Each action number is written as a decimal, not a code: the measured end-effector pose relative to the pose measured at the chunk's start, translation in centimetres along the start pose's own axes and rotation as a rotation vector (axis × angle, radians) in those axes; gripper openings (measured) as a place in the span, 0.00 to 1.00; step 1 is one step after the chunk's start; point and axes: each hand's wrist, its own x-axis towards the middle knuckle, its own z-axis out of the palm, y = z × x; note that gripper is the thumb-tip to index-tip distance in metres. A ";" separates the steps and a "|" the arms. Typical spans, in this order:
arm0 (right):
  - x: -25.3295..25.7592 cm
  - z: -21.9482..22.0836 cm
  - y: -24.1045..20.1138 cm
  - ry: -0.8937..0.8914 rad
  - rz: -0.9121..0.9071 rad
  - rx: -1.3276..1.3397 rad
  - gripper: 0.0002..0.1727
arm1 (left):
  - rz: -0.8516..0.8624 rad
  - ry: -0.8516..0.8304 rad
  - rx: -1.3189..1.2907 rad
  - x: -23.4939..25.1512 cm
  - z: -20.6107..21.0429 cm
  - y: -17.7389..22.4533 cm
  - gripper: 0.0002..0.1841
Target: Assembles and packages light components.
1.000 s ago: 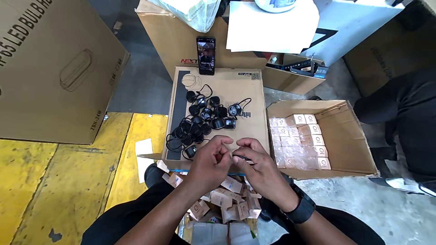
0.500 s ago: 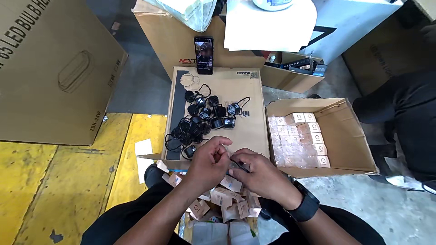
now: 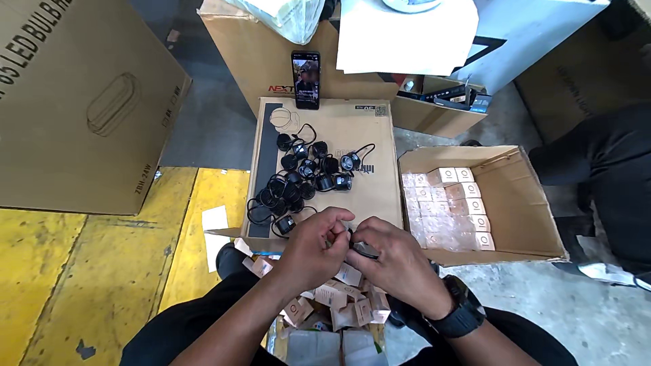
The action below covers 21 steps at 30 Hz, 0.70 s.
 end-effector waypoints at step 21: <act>0.2 -0.9 -0.1 -0.031 0.095 0.308 0.17 | -0.080 -0.238 0.332 0.2 -0.8 -0.1 0.13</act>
